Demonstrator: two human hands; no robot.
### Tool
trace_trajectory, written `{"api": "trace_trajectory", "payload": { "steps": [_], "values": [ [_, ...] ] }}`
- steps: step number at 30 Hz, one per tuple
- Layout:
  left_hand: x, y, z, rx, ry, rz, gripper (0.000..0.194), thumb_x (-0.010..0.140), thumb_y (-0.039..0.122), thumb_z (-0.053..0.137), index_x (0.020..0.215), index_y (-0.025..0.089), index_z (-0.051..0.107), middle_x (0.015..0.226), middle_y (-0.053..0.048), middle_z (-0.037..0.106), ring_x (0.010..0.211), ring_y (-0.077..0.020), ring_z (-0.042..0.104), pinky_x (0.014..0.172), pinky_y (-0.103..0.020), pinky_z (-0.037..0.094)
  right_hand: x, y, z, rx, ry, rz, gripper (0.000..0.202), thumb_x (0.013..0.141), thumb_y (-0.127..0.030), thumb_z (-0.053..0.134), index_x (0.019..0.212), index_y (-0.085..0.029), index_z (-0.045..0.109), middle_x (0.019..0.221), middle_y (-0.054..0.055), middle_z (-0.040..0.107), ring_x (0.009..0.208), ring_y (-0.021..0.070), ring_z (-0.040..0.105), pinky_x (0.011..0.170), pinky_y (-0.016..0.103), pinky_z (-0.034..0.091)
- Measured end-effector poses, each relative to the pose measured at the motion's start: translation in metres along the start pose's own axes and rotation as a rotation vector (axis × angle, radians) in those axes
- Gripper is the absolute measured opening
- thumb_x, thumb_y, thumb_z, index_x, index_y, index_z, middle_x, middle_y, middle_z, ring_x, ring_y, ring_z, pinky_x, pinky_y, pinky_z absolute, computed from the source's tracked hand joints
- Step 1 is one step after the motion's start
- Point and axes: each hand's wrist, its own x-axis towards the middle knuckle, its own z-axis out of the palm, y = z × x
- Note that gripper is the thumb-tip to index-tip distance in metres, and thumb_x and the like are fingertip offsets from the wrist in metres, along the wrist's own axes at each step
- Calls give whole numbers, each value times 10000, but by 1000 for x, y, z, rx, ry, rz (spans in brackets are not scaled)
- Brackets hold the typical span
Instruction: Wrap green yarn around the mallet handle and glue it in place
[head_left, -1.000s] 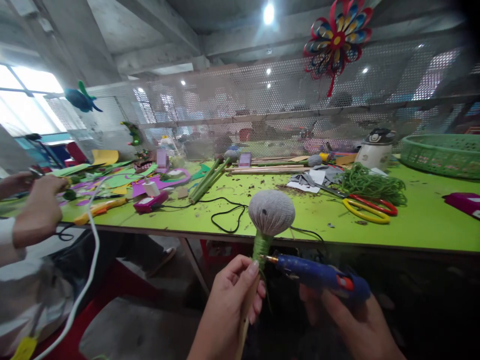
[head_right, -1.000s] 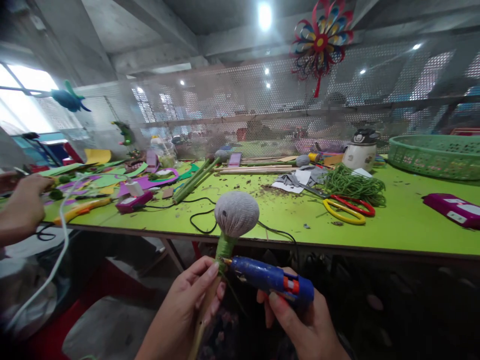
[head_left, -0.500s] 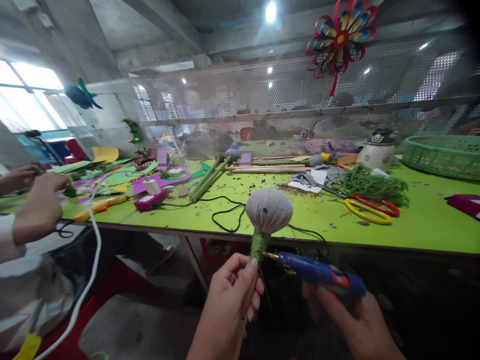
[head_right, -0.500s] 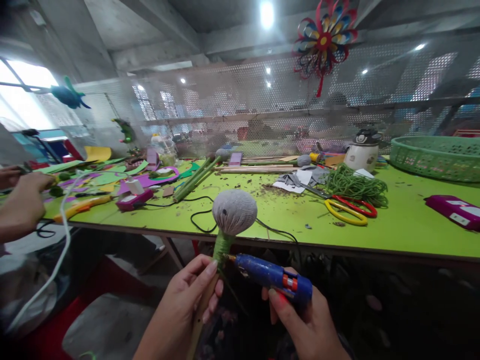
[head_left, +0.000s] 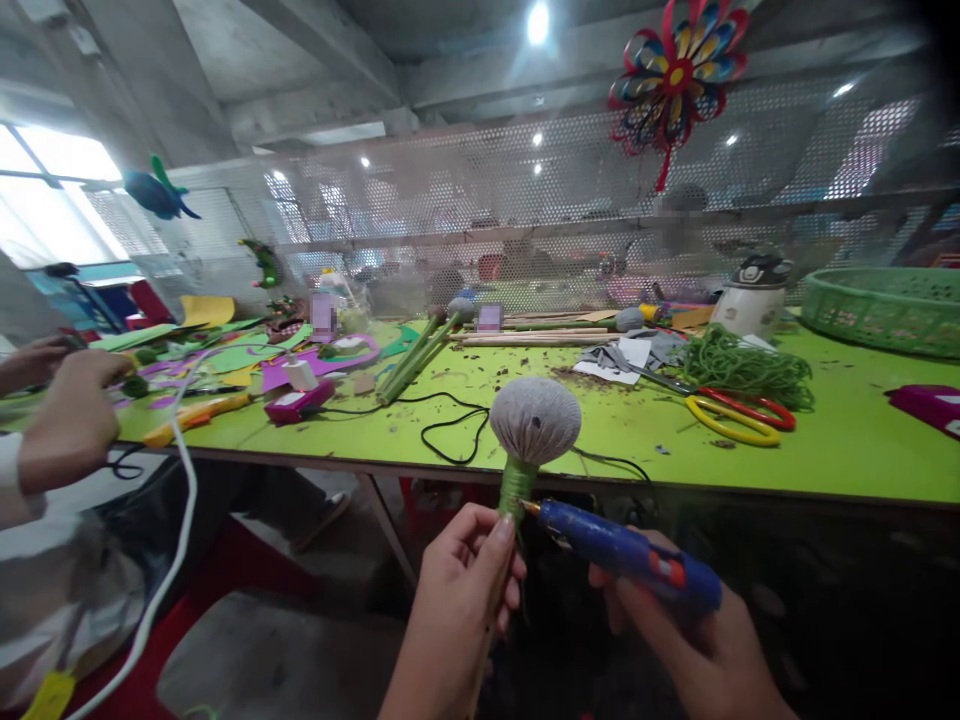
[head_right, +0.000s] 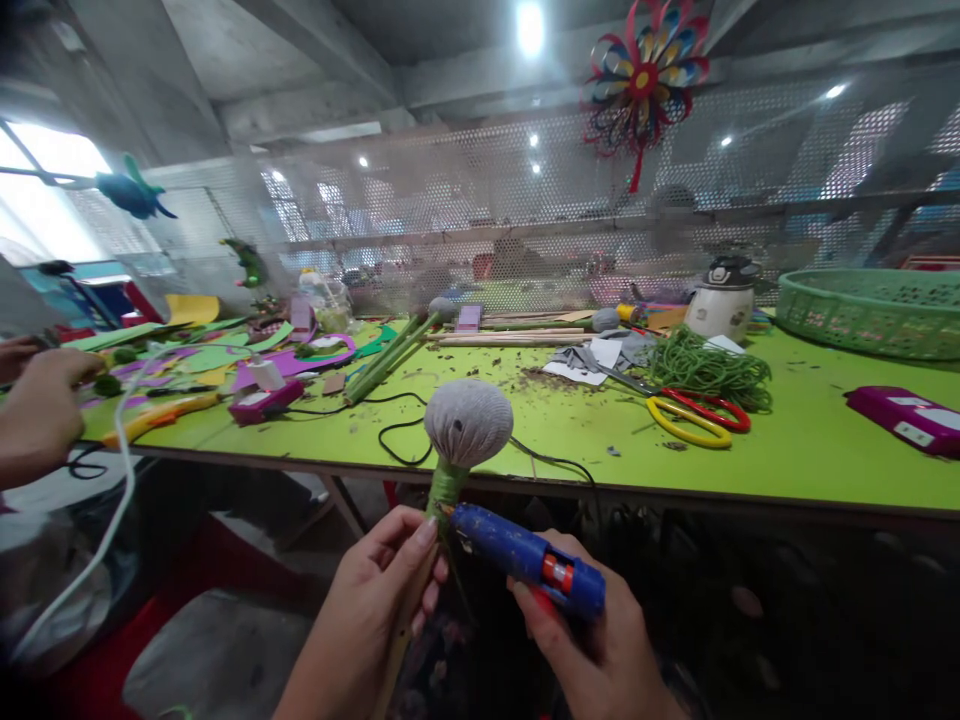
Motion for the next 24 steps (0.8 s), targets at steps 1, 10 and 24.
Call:
{"api": "trace_trajectory", "payload": {
  "steps": [1,10,24],
  "values": [
    [-1,1,1,4,17,6,258,815,421,582,764,178,514,552,43,545,402,-51,417,349,-128,302,0,0,1,-20,10,-14,137,839,-299,581,804,-183,646,649,18,597,530,136,537,493,202,445],
    [1,-1,-3,46,26,29,287,802,447,585,747,174,517,552,34,553,393,-55,420,341,-136,311,-3,5,-6,-74,64,-23,114,809,-303,616,796,-195,651,618,4,601,505,135,543,478,181,469],
    [-1,1,4,56,47,33,276,798,434,591,744,173,520,544,43,534,398,-53,411,343,-132,308,0,3,0,-102,55,-80,90,817,-278,604,787,-202,640,633,0,633,526,138,584,569,186,518]
  ]
}}
